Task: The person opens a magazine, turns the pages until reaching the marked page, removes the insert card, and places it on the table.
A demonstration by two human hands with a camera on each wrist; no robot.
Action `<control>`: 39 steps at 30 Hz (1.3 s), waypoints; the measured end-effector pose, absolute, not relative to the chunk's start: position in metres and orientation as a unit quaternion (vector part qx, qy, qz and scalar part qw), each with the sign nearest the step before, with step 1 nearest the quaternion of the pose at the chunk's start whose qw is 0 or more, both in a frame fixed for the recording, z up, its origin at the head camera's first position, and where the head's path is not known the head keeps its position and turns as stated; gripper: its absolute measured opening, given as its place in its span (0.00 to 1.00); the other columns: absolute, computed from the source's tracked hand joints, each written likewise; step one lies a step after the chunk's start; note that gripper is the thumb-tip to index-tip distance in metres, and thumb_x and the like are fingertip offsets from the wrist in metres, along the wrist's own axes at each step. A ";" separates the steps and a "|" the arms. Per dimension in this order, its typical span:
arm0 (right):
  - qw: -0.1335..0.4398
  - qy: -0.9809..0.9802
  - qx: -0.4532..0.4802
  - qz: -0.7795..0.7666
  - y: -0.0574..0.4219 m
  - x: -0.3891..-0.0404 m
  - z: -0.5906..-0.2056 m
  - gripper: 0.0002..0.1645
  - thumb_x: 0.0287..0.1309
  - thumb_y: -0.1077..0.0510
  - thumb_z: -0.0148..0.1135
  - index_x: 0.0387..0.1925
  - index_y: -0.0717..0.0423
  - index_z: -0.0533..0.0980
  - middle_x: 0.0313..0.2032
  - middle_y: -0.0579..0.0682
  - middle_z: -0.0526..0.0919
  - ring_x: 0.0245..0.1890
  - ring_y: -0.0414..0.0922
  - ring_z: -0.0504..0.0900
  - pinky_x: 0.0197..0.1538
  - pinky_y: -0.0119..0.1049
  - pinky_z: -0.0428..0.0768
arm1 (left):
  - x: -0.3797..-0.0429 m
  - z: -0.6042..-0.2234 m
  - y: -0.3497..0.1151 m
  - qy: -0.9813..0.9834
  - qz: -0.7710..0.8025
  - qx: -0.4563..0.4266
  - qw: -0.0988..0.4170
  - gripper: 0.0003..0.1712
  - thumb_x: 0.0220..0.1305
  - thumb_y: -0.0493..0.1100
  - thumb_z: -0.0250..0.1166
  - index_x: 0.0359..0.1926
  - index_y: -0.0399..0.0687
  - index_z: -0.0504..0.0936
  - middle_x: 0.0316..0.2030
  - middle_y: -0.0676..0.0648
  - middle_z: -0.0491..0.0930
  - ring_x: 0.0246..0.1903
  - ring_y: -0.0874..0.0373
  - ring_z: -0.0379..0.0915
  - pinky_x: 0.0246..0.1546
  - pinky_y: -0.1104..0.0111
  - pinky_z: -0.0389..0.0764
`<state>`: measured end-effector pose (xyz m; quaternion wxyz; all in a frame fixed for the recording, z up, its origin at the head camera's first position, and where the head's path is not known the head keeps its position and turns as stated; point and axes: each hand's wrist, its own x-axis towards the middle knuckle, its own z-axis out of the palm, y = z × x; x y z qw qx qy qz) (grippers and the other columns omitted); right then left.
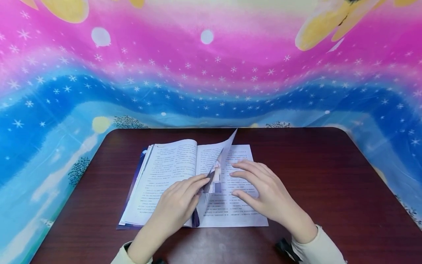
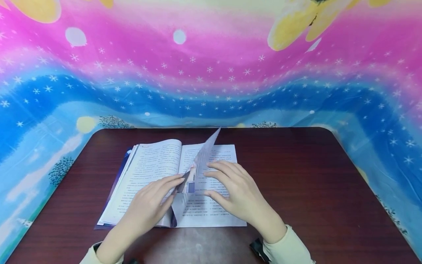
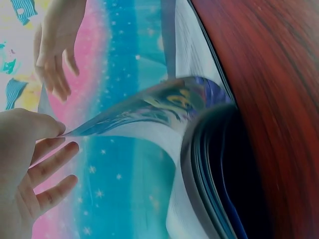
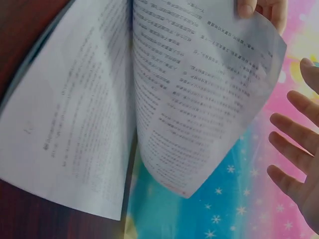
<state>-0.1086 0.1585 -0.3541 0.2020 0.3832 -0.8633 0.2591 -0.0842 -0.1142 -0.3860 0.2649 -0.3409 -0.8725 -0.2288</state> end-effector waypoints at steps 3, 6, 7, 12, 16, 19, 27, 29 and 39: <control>0.185 -0.871 0.373 0.260 0.161 -0.107 -0.357 0.30 0.68 0.32 0.50 0.53 0.48 0.80 0.60 0.46 0.77 0.63 0.47 0.72 0.65 0.48 0.68 | -0.084 -0.387 -0.123 -0.879 -0.222 -0.322 0.272 0.30 0.58 0.33 0.68 0.63 0.48 0.77 0.60 0.50 0.77 0.50 0.54 0.80 0.47 0.60 0.82; 0.173 -0.877 0.368 0.256 0.165 -0.106 -0.360 0.30 0.68 0.31 0.48 0.52 0.46 0.80 0.60 0.44 0.78 0.63 0.46 0.72 0.64 0.48 0.69 | -0.083 -0.388 -0.134 -0.890 -0.211 -0.298 0.274 0.31 0.57 0.33 0.70 0.63 0.48 0.77 0.61 0.50 0.76 0.49 0.53 0.80 0.44 0.59 0.83; 0.172 -0.877 0.369 0.254 0.167 -0.106 -0.362 0.29 0.68 0.31 0.48 0.52 0.46 0.80 0.59 0.44 0.78 0.62 0.46 0.72 0.64 0.48 0.69 | -0.083 -0.389 -0.137 -0.893 -0.206 -0.291 0.274 0.32 0.56 0.34 0.71 0.63 0.48 0.77 0.61 0.50 0.76 0.49 0.53 0.80 0.43 0.59 0.83; 0.169 -0.880 0.374 0.240 0.176 -0.108 -0.369 0.25 0.68 0.34 0.53 0.51 0.45 0.80 0.58 0.44 0.78 0.61 0.46 0.73 0.64 0.47 0.69 | -0.081 -0.390 -0.152 -0.904 -0.196 -0.266 0.270 0.34 0.54 0.34 0.73 0.63 0.46 0.76 0.61 0.50 0.77 0.48 0.52 0.81 0.42 0.57 0.83; 0.169 -0.884 0.374 0.226 0.182 -0.109 -0.375 0.19 0.65 0.40 0.62 0.50 0.45 0.81 0.57 0.44 0.79 0.60 0.46 0.74 0.63 0.46 0.69 | -0.078 -0.392 -0.163 -0.915 -0.192 -0.247 0.256 0.34 0.56 0.36 0.73 0.64 0.46 0.75 0.61 0.49 0.76 0.50 0.51 0.80 0.45 0.56 0.82; 0.166 -0.887 0.371 0.217 0.187 -0.110 -0.379 0.17 0.60 0.46 0.69 0.49 0.45 0.81 0.56 0.44 0.80 0.59 0.46 0.75 0.62 0.47 0.70 | -0.077 -0.394 -0.170 -0.919 -0.186 -0.240 0.252 0.34 0.56 0.36 0.72 0.65 0.45 0.74 0.61 0.49 0.76 0.50 0.50 0.80 0.47 0.56 0.81; 0.144 -0.894 0.376 0.194 0.197 -0.112 -0.388 0.18 0.55 0.51 0.73 0.47 0.47 0.81 0.54 0.45 0.81 0.56 0.46 0.78 0.58 0.47 0.73 | -0.069 -0.402 -0.189 -0.926 -0.156 -0.219 0.264 0.35 0.52 0.37 0.73 0.64 0.46 0.76 0.59 0.49 0.78 0.48 0.49 0.81 0.43 0.55 0.82; 0.144 -0.894 0.381 0.188 0.200 -0.113 -0.391 0.18 0.54 0.52 0.74 0.47 0.48 0.81 0.53 0.46 0.81 0.55 0.46 0.78 0.57 0.47 0.73 | -0.066 -0.404 -0.193 -0.932 -0.154 -0.209 0.252 0.35 0.52 0.38 0.73 0.64 0.46 0.75 0.58 0.48 0.78 0.49 0.49 0.80 0.45 0.54 0.81; 0.104 -0.909 0.377 0.142 0.211 -0.112 -0.402 0.21 0.50 0.51 0.77 0.46 0.49 0.83 0.52 0.46 0.82 0.54 0.46 0.78 0.57 0.49 0.76 | -0.057 -0.408 -0.212 -0.952 -0.139 -0.175 0.210 0.38 0.52 0.44 0.75 0.65 0.48 0.74 0.56 0.46 0.80 0.51 0.48 0.79 0.45 0.51 0.80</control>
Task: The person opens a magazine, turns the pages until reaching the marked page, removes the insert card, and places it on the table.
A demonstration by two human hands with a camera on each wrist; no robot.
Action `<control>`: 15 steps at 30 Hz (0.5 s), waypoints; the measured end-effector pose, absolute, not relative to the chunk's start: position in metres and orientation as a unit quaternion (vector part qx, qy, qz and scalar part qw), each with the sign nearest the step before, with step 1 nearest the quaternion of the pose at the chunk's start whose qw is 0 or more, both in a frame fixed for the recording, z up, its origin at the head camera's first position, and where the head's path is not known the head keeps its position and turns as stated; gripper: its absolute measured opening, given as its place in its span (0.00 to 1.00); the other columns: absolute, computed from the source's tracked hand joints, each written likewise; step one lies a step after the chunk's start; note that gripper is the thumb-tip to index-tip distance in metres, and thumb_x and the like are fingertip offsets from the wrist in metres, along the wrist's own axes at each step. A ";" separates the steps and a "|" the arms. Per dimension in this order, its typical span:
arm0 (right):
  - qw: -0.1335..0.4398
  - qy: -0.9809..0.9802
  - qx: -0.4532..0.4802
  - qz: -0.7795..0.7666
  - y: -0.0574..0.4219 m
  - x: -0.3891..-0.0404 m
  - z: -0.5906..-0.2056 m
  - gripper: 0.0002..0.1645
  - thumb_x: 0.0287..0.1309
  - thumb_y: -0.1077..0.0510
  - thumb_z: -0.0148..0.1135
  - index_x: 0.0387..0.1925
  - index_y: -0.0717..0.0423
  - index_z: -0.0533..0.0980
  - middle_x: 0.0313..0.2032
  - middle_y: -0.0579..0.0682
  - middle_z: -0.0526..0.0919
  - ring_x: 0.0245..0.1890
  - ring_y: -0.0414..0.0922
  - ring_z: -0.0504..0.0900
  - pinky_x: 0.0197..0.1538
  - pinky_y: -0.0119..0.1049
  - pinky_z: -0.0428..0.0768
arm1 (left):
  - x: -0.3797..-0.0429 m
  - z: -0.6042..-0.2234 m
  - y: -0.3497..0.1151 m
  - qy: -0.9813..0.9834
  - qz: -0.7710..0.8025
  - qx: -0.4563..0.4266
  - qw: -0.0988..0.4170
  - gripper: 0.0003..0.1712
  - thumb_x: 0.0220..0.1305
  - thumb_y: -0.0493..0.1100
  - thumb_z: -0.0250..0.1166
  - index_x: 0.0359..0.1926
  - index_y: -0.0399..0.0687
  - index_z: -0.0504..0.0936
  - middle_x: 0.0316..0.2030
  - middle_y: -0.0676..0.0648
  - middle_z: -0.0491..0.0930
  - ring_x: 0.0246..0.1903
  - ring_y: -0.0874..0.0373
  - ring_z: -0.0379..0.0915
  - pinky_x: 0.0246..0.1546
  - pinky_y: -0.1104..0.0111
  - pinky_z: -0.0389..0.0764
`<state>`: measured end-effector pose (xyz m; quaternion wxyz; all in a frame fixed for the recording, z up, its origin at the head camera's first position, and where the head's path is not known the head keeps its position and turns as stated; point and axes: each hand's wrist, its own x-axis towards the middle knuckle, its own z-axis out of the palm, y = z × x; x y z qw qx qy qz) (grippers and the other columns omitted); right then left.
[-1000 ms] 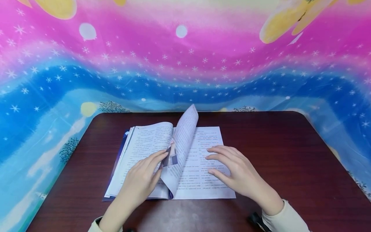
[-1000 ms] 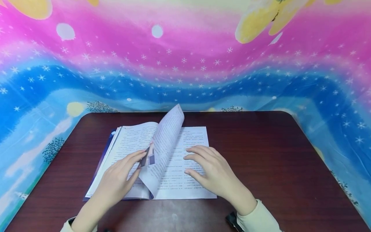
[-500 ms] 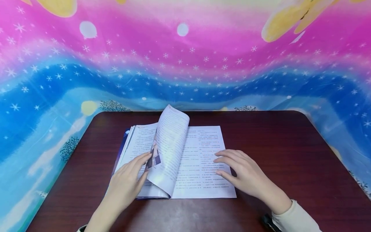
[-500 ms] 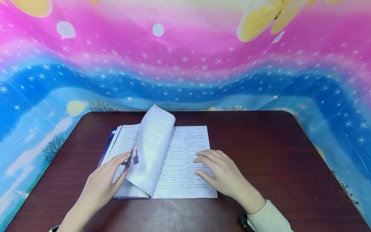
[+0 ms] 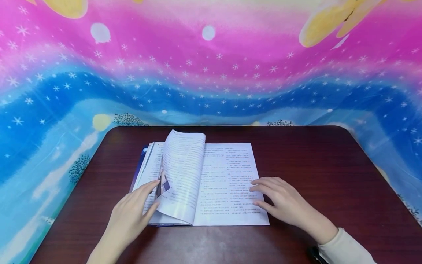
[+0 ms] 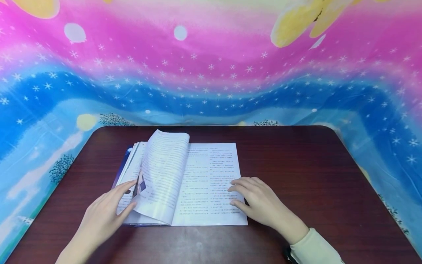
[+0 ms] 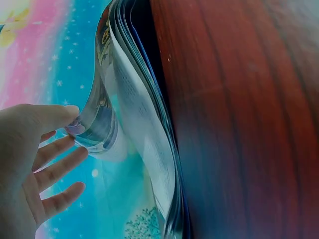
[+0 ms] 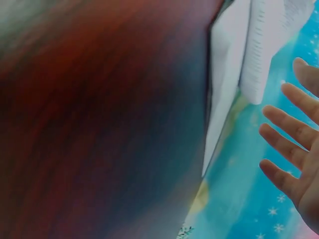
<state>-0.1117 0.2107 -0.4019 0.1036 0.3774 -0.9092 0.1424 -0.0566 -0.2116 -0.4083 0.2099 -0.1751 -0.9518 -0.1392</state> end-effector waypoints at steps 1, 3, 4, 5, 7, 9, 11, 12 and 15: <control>0.097 -0.911 0.375 0.138 0.212 -0.111 -0.402 0.21 0.51 0.51 0.76 0.46 0.49 0.82 0.52 0.46 0.82 0.54 0.46 0.78 0.57 0.49 0.76 | -0.056 -0.409 -0.213 -0.953 -0.136 -0.172 0.208 0.38 0.52 0.44 0.75 0.65 0.48 0.74 0.56 0.46 0.80 0.50 0.48 0.80 0.44 0.51 0.80; 0.086 -0.915 0.373 0.132 0.214 -0.111 -0.404 0.21 0.51 0.51 0.76 0.47 0.49 0.82 0.52 0.46 0.82 0.54 0.46 0.79 0.57 0.49 0.76 | -0.054 -0.409 -0.216 -0.958 -0.131 -0.162 0.200 0.38 0.52 0.44 0.76 0.65 0.48 0.74 0.55 0.45 0.80 0.48 0.47 0.80 0.44 0.50 0.80; 0.080 -0.915 0.373 0.130 0.215 -0.111 -0.405 0.21 0.51 0.51 0.76 0.47 0.50 0.82 0.52 0.46 0.82 0.54 0.46 0.79 0.57 0.49 0.76 | -0.053 -0.409 -0.217 -0.961 -0.128 -0.154 0.192 0.38 0.52 0.45 0.76 0.65 0.48 0.74 0.55 0.44 0.81 0.48 0.46 0.80 0.44 0.50 0.80; 0.075 -0.915 0.374 0.128 0.216 -0.110 -0.405 0.21 0.51 0.51 0.76 0.48 0.50 0.82 0.52 0.47 0.82 0.54 0.46 0.79 0.56 0.49 0.76 | -0.052 -0.409 -0.218 -0.965 -0.125 -0.145 0.181 0.39 0.52 0.45 0.77 0.65 0.48 0.74 0.55 0.44 0.81 0.47 0.45 0.80 0.45 0.49 0.80; 0.063 -0.916 0.376 0.127 0.218 -0.110 -0.407 0.22 0.51 0.52 0.76 0.48 0.50 0.82 0.53 0.47 0.81 0.54 0.47 0.78 0.56 0.49 0.76 | -0.050 -0.408 -0.219 -0.971 -0.121 -0.128 0.160 0.39 0.52 0.45 0.77 0.65 0.48 0.74 0.55 0.42 0.80 0.46 0.44 0.80 0.46 0.49 0.79; 0.050 -0.916 0.377 0.128 0.221 -0.110 -0.409 0.23 0.51 0.52 0.76 0.49 0.50 0.82 0.54 0.48 0.81 0.55 0.47 0.78 0.57 0.49 0.76 | -0.048 -0.408 -0.220 -0.977 -0.118 -0.112 0.140 0.39 0.52 0.46 0.78 0.65 0.48 0.74 0.55 0.42 0.80 0.47 0.43 0.80 0.47 0.47 0.79; 0.035 -0.917 0.374 0.130 0.223 -0.110 -0.411 0.23 0.51 0.52 0.76 0.50 0.50 0.82 0.56 0.48 0.80 0.56 0.48 0.78 0.58 0.50 0.75 | -0.047 -0.408 -0.221 -0.979 -0.117 -0.105 0.129 0.39 0.52 0.47 0.78 0.65 0.48 0.74 0.55 0.41 0.80 0.47 0.42 0.80 0.47 0.47 0.78; 0.029 -0.918 0.373 0.130 0.223 -0.109 -0.412 0.24 0.52 0.52 0.76 0.51 0.50 0.81 0.56 0.49 0.80 0.56 0.49 0.78 0.58 0.51 0.75 | -0.046 -0.409 -0.222 -0.979 -0.118 -0.103 0.128 0.39 0.52 0.47 0.78 0.64 0.48 0.74 0.55 0.41 0.80 0.47 0.42 0.80 0.46 0.47 0.78; 0.013 -0.922 0.367 0.127 0.225 -0.108 -0.415 0.25 0.51 0.51 0.76 0.52 0.49 0.81 0.58 0.50 0.79 0.57 0.50 0.77 0.59 0.53 0.74 | -0.044 -0.411 -0.224 -0.981 -0.116 -0.097 0.120 0.39 0.52 0.48 0.78 0.65 0.49 0.74 0.55 0.40 0.80 0.47 0.41 0.80 0.47 0.46 0.78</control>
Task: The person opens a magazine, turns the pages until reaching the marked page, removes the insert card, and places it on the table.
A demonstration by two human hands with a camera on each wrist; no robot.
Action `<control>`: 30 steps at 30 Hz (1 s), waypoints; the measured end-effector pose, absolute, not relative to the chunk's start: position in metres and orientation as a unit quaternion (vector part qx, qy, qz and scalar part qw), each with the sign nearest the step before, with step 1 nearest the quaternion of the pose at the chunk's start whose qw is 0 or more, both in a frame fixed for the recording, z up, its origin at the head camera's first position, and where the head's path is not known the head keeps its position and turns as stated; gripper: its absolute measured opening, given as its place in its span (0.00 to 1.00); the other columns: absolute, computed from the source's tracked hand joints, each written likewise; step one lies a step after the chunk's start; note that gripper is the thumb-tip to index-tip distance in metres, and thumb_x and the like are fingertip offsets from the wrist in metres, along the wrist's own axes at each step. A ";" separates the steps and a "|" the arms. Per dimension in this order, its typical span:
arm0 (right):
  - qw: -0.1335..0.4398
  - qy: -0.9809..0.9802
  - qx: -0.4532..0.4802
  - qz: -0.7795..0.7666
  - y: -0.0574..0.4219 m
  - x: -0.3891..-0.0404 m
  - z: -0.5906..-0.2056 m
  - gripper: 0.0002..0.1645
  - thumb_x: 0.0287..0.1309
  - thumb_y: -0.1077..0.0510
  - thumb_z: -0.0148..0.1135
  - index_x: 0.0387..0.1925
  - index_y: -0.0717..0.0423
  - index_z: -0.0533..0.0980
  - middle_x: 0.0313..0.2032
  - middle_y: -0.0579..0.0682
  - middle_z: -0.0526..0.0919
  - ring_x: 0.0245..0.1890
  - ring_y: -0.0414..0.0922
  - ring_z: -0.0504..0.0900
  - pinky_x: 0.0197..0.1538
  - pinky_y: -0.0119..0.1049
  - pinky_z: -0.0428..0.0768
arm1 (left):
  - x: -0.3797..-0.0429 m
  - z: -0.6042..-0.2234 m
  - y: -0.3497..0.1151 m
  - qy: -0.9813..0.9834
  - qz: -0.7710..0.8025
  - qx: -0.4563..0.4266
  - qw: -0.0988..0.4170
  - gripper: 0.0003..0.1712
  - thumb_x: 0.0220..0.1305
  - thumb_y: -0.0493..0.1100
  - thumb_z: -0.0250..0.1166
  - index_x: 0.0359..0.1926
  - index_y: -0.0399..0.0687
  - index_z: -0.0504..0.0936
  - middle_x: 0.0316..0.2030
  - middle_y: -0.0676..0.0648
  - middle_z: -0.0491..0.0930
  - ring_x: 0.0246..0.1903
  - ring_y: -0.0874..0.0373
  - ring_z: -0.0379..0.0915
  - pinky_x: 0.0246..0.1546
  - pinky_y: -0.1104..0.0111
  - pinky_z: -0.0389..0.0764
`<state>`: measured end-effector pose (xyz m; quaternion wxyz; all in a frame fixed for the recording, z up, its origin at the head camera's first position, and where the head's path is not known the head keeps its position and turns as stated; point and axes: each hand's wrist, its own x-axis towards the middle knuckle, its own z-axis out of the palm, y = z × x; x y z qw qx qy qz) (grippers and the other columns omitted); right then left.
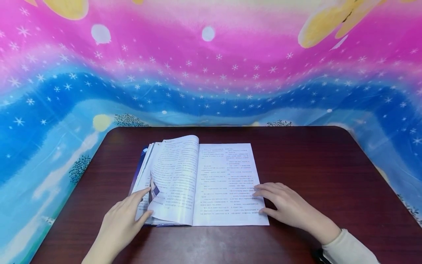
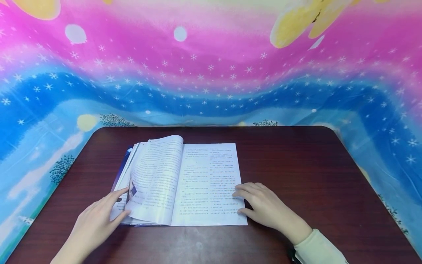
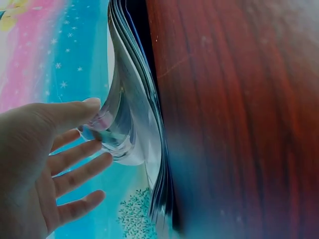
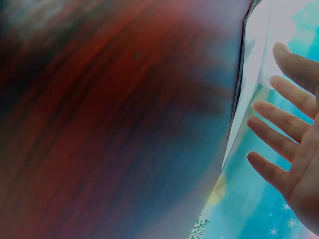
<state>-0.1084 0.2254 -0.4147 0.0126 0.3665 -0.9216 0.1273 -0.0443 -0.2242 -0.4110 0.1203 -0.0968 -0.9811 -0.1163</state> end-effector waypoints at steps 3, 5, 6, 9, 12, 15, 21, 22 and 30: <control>-0.004 -0.926 0.358 0.124 0.227 -0.107 -0.417 0.27 0.50 0.50 0.77 0.53 0.50 0.81 0.59 0.51 0.78 0.58 0.51 0.77 0.60 0.55 0.73 | -0.043 -0.412 -0.227 -0.985 -0.113 -0.081 0.106 0.39 0.52 0.50 0.77 0.65 0.48 0.74 0.55 0.38 0.80 0.49 0.40 0.79 0.49 0.45 0.77; -0.018 -0.928 0.352 0.121 0.228 -0.106 -0.417 0.29 0.49 0.50 0.78 0.54 0.51 0.81 0.61 0.53 0.77 0.59 0.52 0.76 0.60 0.56 0.73 | -0.043 -0.412 -0.229 -0.987 -0.110 -0.069 0.097 0.39 0.52 0.51 0.77 0.65 0.46 0.74 0.53 0.38 0.81 0.50 0.40 0.79 0.50 0.44 0.77; -0.024 -0.929 0.350 0.121 0.228 -0.106 -0.418 0.30 0.49 0.50 0.78 0.54 0.52 0.81 0.61 0.54 0.77 0.60 0.53 0.76 0.60 0.57 0.72 | -0.043 -0.412 -0.230 -0.988 -0.110 -0.063 0.093 0.39 0.52 0.51 0.77 0.64 0.45 0.74 0.52 0.38 0.81 0.50 0.40 0.79 0.50 0.44 0.76; -0.037 -0.930 0.345 0.118 0.229 -0.105 -0.419 0.31 0.48 0.50 0.78 0.55 0.53 0.80 0.63 0.55 0.75 0.61 0.54 0.75 0.61 0.58 0.72 | -0.042 -0.411 -0.234 -0.989 -0.110 -0.051 0.085 0.41 0.52 0.52 0.77 0.64 0.42 0.74 0.48 0.38 0.83 0.49 0.40 0.80 0.50 0.43 0.76; -0.040 -0.931 0.343 0.118 0.228 -0.105 -0.420 0.32 0.48 0.50 0.78 0.56 0.53 0.80 0.64 0.55 0.75 0.61 0.55 0.74 0.61 0.58 0.71 | -0.042 -0.411 -0.237 -0.990 -0.109 -0.042 0.077 0.42 0.52 0.51 0.77 0.65 0.40 0.73 0.48 0.37 0.83 0.49 0.40 0.79 0.49 0.42 0.76; -0.036 -0.931 0.345 0.117 0.228 -0.105 -0.420 0.32 0.48 0.50 0.78 0.56 0.53 0.80 0.64 0.55 0.74 0.61 0.55 0.74 0.61 0.58 0.71 | -0.042 -0.412 -0.241 -0.991 -0.107 -0.045 0.069 0.41 0.52 0.50 0.77 0.64 0.40 0.73 0.52 0.37 0.81 0.51 0.39 0.77 0.49 0.40 0.75; -0.035 -0.931 0.345 0.116 0.227 -0.104 -0.420 0.32 0.47 0.50 0.78 0.55 0.53 0.81 0.63 0.56 0.75 0.61 0.55 0.74 0.61 0.58 0.72 | -0.044 -0.417 -0.247 -0.990 -0.102 -0.083 0.056 0.35 0.53 0.49 0.77 0.60 0.42 0.78 0.61 0.37 0.74 0.57 0.38 0.72 0.50 0.39 0.74; -0.036 -0.931 0.345 0.116 0.226 -0.104 -0.420 0.32 0.47 0.50 0.78 0.55 0.54 0.81 0.63 0.56 0.75 0.61 0.55 0.74 0.61 0.58 0.72 | -0.045 -0.417 -0.247 -0.989 -0.103 -0.089 0.053 0.34 0.53 0.48 0.77 0.60 0.43 0.78 0.62 0.37 0.73 0.58 0.38 0.72 0.51 0.39 0.74; -0.039 -0.931 0.344 0.113 0.224 -0.104 -0.418 0.31 0.47 0.51 0.78 0.54 0.53 0.81 0.63 0.57 0.75 0.61 0.56 0.74 0.61 0.58 0.72 | -0.050 -0.422 -0.246 -0.987 -0.113 -0.111 0.038 0.33 0.53 0.48 0.77 0.59 0.43 0.79 0.63 0.38 0.73 0.59 0.38 0.71 0.55 0.40 0.72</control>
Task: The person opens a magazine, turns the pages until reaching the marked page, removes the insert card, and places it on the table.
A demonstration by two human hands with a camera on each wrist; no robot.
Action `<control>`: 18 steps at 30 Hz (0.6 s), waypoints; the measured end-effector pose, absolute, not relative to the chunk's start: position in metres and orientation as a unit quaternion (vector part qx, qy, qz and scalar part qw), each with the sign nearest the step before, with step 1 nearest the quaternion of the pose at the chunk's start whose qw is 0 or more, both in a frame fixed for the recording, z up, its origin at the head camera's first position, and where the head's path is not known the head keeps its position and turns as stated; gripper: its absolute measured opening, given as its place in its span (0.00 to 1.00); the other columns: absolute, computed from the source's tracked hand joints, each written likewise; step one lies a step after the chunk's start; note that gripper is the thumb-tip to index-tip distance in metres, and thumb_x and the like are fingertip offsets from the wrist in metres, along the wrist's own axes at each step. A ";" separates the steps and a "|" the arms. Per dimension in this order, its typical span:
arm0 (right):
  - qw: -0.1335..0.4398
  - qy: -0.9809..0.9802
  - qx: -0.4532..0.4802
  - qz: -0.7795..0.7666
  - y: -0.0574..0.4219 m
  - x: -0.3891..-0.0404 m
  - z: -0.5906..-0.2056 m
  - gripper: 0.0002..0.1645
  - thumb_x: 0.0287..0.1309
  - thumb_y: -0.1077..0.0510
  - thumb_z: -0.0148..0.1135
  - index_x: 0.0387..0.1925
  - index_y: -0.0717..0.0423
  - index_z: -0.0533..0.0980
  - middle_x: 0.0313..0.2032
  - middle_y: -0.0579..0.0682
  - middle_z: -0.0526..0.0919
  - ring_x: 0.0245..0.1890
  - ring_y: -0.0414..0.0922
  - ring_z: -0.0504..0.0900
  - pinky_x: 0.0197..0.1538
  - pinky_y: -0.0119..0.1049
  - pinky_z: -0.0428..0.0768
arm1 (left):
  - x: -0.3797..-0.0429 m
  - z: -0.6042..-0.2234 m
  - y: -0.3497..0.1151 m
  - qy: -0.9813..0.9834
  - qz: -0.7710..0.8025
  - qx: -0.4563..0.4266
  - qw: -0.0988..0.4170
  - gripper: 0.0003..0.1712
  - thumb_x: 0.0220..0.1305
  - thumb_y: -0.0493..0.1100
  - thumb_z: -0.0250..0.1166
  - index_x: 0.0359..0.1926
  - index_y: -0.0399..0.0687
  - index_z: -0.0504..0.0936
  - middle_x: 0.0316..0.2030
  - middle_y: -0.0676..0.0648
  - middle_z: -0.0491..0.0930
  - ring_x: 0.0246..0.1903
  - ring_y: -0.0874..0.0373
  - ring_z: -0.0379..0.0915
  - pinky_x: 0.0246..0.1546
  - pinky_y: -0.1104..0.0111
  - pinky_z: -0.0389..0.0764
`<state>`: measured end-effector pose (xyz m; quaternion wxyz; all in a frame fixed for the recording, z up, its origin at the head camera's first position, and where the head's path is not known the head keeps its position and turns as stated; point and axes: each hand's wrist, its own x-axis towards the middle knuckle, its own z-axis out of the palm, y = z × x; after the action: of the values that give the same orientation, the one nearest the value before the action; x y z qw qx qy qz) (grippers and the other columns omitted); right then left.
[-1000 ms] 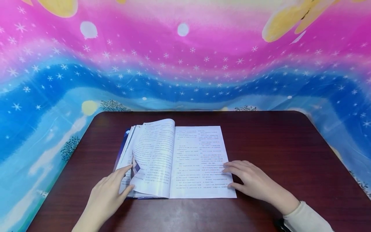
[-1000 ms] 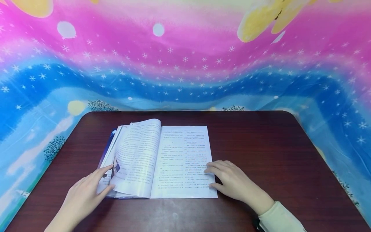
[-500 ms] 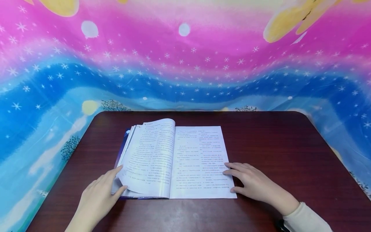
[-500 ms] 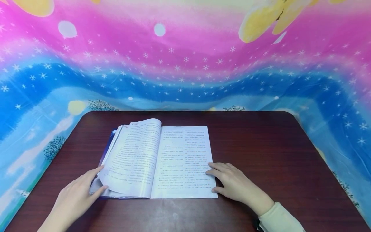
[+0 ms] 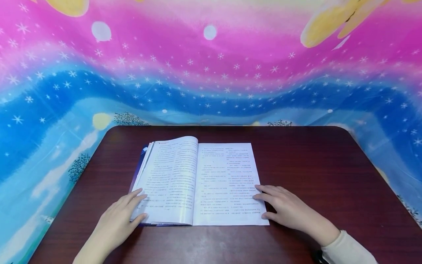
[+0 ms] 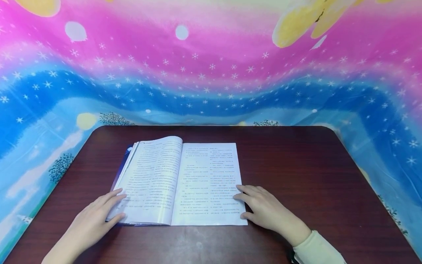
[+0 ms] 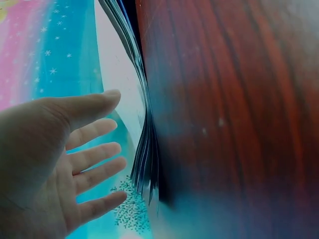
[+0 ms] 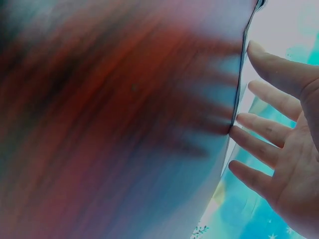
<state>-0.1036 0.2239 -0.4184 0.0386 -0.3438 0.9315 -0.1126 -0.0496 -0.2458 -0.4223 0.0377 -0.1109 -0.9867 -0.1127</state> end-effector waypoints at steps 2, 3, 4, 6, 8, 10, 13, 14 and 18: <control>0.039 0.932 -0.343 -0.112 0.223 -0.104 -0.418 0.30 0.48 0.51 0.78 0.54 0.53 0.81 0.63 0.57 0.75 0.62 0.56 0.74 0.61 0.58 0.72 | -0.052 -0.423 -0.246 -0.987 -0.113 -0.113 0.034 0.32 0.53 0.48 0.77 0.59 0.43 0.80 0.62 0.38 0.73 0.59 0.39 0.71 0.55 0.41 0.72; 0.039 0.932 -0.343 -0.112 0.223 -0.103 -0.418 0.30 0.48 0.51 0.78 0.54 0.52 0.81 0.63 0.57 0.75 0.62 0.56 0.74 0.61 0.58 0.72 | -0.053 -0.424 -0.246 -0.986 -0.114 -0.114 0.032 0.32 0.53 0.48 0.77 0.58 0.43 0.80 0.62 0.38 0.74 0.60 0.39 0.71 0.55 0.41 0.73; 0.039 0.932 -0.342 -0.112 0.223 -0.103 -0.418 0.30 0.48 0.51 0.78 0.54 0.52 0.81 0.63 0.57 0.75 0.62 0.56 0.74 0.61 0.58 0.72 | -0.054 -0.425 -0.246 -0.986 -0.116 -0.115 0.029 0.32 0.53 0.48 0.77 0.58 0.43 0.80 0.62 0.38 0.74 0.60 0.39 0.71 0.55 0.42 0.73; 0.038 0.932 -0.342 -0.111 0.222 -0.103 -0.418 0.30 0.48 0.51 0.78 0.54 0.53 0.81 0.63 0.57 0.75 0.62 0.56 0.74 0.61 0.58 0.72 | -0.056 -0.426 -0.246 -0.986 -0.119 -0.115 0.019 0.33 0.52 0.48 0.77 0.58 0.42 0.80 0.62 0.38 0.74 0.60 0.38 0.70 0.55 0.42 0.73; 0.037 0.932 -0.342 -0.110 0.221 -0.103 -0.419 0.30 0.48 0.51 0.78 0.54 0.53 0.81 0.63 0.58 0.75 0.61 0.56 0.74 0.61 0.58 0.72 | -0.058 -0.427 -0.247 -0.986 -0.122 -0.113 0.006 0.34 0.52 0.48 0.78 0.58 0.41 0.80 0.62 0.37 0.73 0.60 0.38 0.70 0.56 0.42 0.73; 0.037 0.932 -0.343 -0.109 0.221 -0.103 -0.419 0.29 0.49 0.51 0.77 0.54 0.53 0.81 0.63 0.58 0.75 0.61 0.56 0.74 0.60 0.57 0.72 | -0.058 -0.428 -0.247 -0.987 -0.122 -0.108 -0.008 0.34 0.52 0.48 0.78 0.59 0.40 0.79 0.62 0.36 0.73 0.60 0.37 0.70 0.55 0.41 0.72; 0.038 0.933 -0.342 -0.107 0.221 -0.102 -0.419 0.29 0.50 0.51 0.77 0.54 0.53 0.81 0.63 0.58 0.75 0.62 0.56 0.74 0.60 0.57 0.73 | -0.059 -0.429 -0.247 -0.987 -0.118 -0.104 -0.022 0.34 0.52 0.49 0.77 0.59 0.40 0.80 0.62 0.36 0.73 0.60 0.36 0.69 0.55 0.40 0.72; 0.039 0.933 -0.341 -0.106 0.221 -0.102 -0.419 0.29 0.50 0.51 0.77 0.54 0.53 0.81 0.63 0.58 0.75 0.62 0.56 0.74 0.60 0.57 0.72 | -0.059 -0.429 -0.247 -0.987 -0.117 -0.103 -0.025 0.34 0.52 0.49 0.77 0.59 0.40 0.80 0.62 0.36 0.73 0.60 0.36 0.69 0.55 0.40 0.72; 0.043 0.936 -0.335 -0.104 0.221 -0.102 -0.419 0.28 0.52 0.51 0.76 0.55 0.53 0.80 0.63 0.58 0.74 0.62 0.56 0.74 0.61 0.58 0.72 | -0.059 -0.429 -0.247 -0.987 -0.116 -0.101 -0.033 0.34 0.52 0.49 0.77 0.59 0.41 0.79 0.63 0.36 0.72 0.61 0.36 0.69 0.56 0.40 0.71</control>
<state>-0.1017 0.2213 -0.4189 0.0426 -0.3346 0.9356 -0.1041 -0.0590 -0.2471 -0.4293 -0.0326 -0.1014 -0.9875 -0.1162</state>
